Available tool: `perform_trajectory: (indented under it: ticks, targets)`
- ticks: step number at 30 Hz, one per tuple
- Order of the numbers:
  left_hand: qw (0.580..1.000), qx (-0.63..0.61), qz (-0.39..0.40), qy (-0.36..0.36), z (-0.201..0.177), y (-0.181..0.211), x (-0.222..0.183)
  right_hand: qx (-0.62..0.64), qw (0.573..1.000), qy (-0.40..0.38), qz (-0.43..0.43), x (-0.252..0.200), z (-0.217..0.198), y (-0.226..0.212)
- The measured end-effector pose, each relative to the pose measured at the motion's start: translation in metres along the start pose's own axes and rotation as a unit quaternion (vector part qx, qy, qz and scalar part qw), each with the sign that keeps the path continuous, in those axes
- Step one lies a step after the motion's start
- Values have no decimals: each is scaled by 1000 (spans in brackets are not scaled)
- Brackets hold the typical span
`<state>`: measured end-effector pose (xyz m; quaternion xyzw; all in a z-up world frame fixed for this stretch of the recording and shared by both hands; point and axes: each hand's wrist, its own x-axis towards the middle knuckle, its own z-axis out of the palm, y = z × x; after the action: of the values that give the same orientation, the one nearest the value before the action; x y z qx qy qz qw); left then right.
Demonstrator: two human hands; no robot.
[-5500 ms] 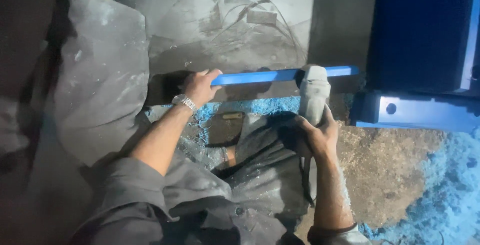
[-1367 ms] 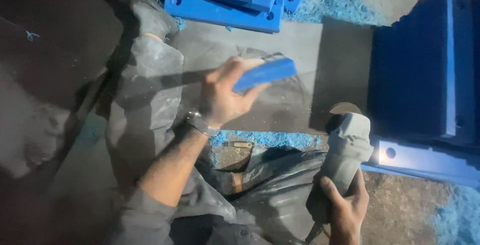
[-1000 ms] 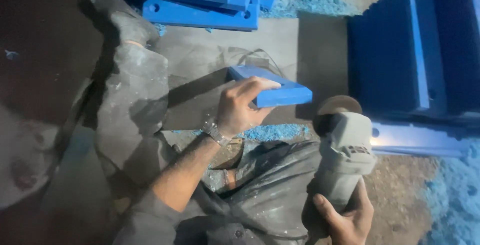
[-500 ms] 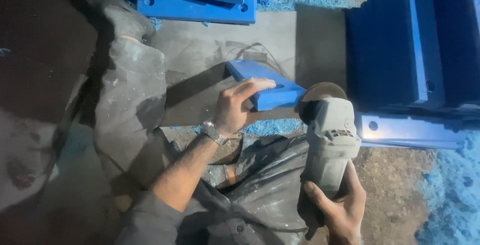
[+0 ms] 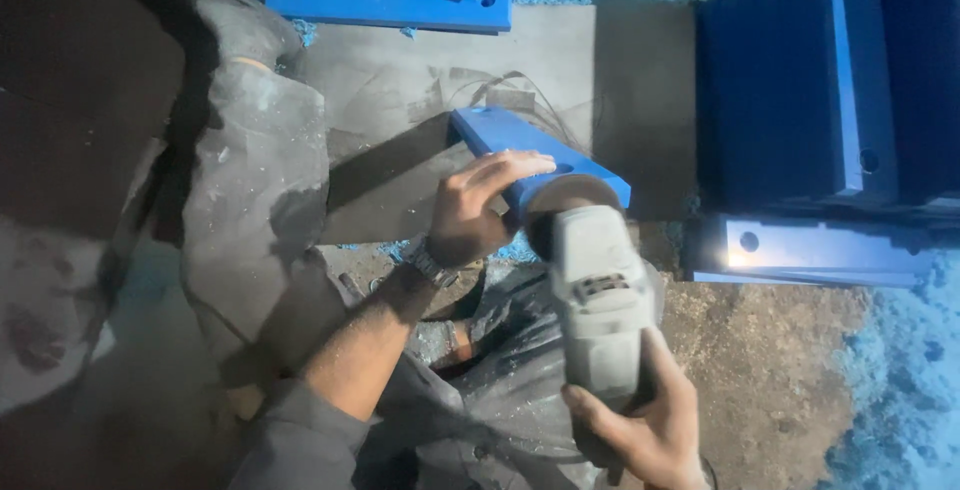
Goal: Refining and smoothing the edges of blue plastic components using an angle grinder and a manual deburring tool.
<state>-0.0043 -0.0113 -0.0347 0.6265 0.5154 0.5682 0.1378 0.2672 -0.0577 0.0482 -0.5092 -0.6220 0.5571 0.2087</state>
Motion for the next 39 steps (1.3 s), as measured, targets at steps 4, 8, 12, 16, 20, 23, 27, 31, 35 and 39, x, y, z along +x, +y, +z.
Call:
perform_trajectory:
  ticks: [4, 8, 12, 16, 20, 23, 27, 31, 35, 39]
  targets:
    - [1000, -3, -15, -15, -1, 1, -1, 49, 998, 37, 9, -6, -25, 14]
    - [999, -26, -31, -17, -2, 1, -10, 45, 991, 125, -3, -14, -44, 26]
    - [999, -9, -9, -49, -2, 6, -16, 76, 991, 102, 25, -35, -63, 61]
    - [997, -21, 0, -73, 3, 1, -30, 52, 997, 50, 31, -59, -64, 94]
    - [998, -23, -11, -53, 6, 7, -38, 78, 989, 23, 120, -75, -44, 106]
    - [999, -18, -2, -48, 13, 0, -45, 78, 988, 38, 129, -72, -29, 76]
    - [998, -23, -20, -51, 15, 3, -48, 41, 982, -3, 182, -53, -28, 28]
    - [996, -9, -29, -85, 16, -1, -55, 58, 991, -8, 120, -55, -67, 48]
    - [997, 14, 1, -78, 13, 2, -57, 108, 976, 149, 113, -52, -80, 56]
    - [999, -11, -11, -39, 0, 10, -47, 330, 923, 194, -24, -29, -87, 72]
